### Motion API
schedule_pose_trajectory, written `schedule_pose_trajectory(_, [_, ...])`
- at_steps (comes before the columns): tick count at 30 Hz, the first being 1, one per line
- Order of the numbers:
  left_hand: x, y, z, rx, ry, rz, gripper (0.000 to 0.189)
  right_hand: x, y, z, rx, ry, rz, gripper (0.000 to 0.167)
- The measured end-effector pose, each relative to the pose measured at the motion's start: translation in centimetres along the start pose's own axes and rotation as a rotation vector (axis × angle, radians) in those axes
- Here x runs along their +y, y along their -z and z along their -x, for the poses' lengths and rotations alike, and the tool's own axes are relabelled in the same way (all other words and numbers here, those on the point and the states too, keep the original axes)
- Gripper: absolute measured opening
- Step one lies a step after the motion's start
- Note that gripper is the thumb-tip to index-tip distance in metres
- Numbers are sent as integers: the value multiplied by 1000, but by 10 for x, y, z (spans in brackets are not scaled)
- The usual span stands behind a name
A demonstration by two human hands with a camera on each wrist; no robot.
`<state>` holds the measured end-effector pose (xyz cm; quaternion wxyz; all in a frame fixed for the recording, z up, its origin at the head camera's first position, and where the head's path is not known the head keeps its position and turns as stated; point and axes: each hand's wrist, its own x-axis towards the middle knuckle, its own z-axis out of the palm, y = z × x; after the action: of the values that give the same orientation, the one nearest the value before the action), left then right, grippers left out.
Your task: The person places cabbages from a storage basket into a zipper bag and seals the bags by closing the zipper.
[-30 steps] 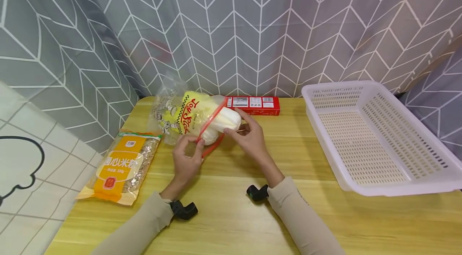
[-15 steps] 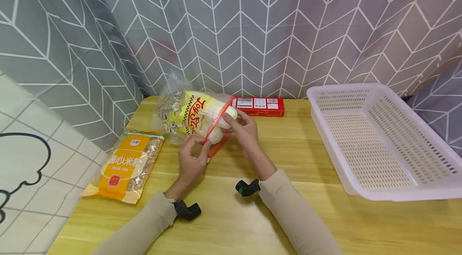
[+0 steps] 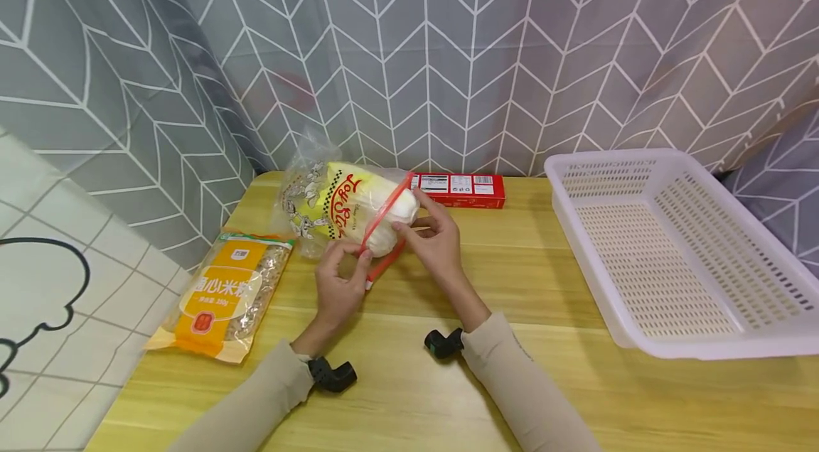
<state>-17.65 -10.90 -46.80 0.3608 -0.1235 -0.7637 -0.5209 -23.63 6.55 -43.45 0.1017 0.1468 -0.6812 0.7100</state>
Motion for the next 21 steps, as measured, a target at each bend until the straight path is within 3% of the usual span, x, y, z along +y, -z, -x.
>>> schedule_pose_trajectory(9, [0, 0, 0, 7, -18, 21, 5, -3, -1, -1, 26, 14, 84, 59])
schedule_pose_trajectory(15, [1, 0, 1, -25, 26, 22, 7, -8, -6, -1, 75, -51, -79, 51])
schedule_pose_trajectory(21, [6, -1, 2, -51, 15, 16, 7, -15, -19, 1, 185, -244, -268, 46])
